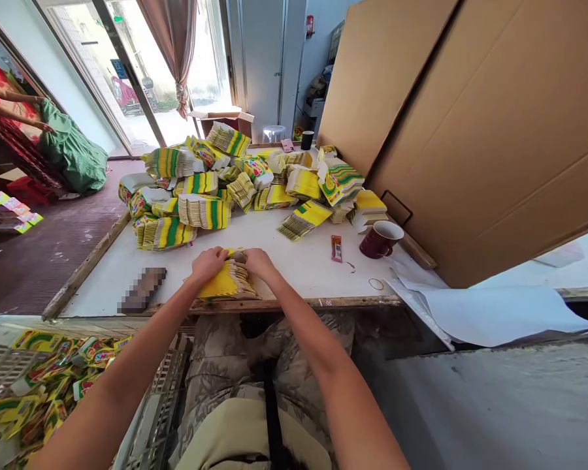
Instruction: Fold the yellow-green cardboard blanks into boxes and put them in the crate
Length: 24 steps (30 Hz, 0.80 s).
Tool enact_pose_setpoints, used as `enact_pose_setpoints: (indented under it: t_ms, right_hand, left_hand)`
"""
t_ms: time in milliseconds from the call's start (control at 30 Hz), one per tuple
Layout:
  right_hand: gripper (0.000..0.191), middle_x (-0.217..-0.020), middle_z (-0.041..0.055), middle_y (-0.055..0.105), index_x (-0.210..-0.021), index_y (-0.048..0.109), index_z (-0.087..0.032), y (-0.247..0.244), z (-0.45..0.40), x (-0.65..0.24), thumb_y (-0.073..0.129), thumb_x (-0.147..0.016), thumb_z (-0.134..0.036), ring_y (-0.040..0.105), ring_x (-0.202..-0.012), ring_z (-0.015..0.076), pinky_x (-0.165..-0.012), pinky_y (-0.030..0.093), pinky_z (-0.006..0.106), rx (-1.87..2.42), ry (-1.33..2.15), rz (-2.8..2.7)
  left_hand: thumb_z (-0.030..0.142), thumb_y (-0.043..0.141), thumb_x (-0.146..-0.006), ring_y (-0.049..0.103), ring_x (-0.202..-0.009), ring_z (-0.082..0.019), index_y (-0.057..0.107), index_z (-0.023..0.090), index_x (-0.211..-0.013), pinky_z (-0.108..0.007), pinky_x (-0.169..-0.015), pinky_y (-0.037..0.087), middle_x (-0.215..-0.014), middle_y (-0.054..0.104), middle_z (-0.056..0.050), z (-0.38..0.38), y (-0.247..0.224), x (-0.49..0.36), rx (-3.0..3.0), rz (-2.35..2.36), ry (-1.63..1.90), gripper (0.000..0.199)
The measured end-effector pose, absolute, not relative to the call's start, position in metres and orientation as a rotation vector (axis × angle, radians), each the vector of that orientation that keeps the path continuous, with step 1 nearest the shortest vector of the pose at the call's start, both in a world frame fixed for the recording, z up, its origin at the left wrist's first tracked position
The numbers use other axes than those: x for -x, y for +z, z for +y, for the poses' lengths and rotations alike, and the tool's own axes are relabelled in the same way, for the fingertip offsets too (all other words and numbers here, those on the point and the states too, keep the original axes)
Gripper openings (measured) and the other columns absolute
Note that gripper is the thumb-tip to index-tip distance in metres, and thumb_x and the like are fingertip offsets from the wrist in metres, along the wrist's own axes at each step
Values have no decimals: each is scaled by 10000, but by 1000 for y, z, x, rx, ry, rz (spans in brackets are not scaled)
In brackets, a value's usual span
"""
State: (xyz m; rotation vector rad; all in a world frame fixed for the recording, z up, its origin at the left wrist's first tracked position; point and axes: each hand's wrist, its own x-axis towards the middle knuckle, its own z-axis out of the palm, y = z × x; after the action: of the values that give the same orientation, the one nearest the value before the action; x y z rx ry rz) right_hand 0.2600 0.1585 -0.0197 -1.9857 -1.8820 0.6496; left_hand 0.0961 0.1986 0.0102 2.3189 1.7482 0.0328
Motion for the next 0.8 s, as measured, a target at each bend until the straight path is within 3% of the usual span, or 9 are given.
enact_pose_setpoints:
  t_ms: [133,300,367,500,667,800]
  right_hand:
    - [201,-844,23,724,-792,715,-179,-18,144,-273,549,-905,-192,620,-816,157,-742,422,255,1859,704,-2049]
    - [154,-685,-46,690,-767,748,-204,-15,135,-285,622,-843,-250,581,-682,131,-665,384,219,1768,727,-2149]
    - [183,-776,-26,706,-886,754,-201,-13,138,-286,594,-882,-289,599,-720,138,-691,399,224,1796,635,-2102]
    - [287,-1151,96,648,-1180,666,-178,-16,144,-276,492,-963,-248,611,-933,173,-802,417,256,1900,373,-1941]
    - [283,-1165,111,605,-1057,704,-191,-26,137,-261,432,-985,-223,540,-1079,215,-840,412,276,1943,218,-1937]
    - [282,-1152,107,621,-1013,702,-191,-25,135,-261,422,-983,-210,539,-1081,213,-862,403,275,1954,193,-1981]
  left_hand:
    - [511,294,-964,624,-1097,-289,651,266,-1152,-372,-819,484,-1180,700,-85,201,11,-96,-2312,1733,14,472]
    - [493,283,-977,617,-1105,-275,656,254,-1132,-361,-845,472,-1178,698,-92,197,10,-97,-2350,1740,27,469]
    - [480,279,-983,612,-1109,-271,655,251,-1129,-363,-856,468,-1189,693,-92,196,9,-97,-2374,1738,33,463]
    - [466,277,-990,612,-1099,-266,654,248,-1124,-362,-860,465,-1193,691,-90,194,9,-97,-2408,1738,33,456]
    - [460,277,-994,612,-1092,-260,654,246,-1124,-351,-852,466,-1177,696,-88,194,9,-97,-2412,1746,24,453]
    - [459,267,-995,614,-1089,-267,656,241,-1123,-356,-852,469,-1184,694,-88,194,8,-98,-2407,1741,30,463]
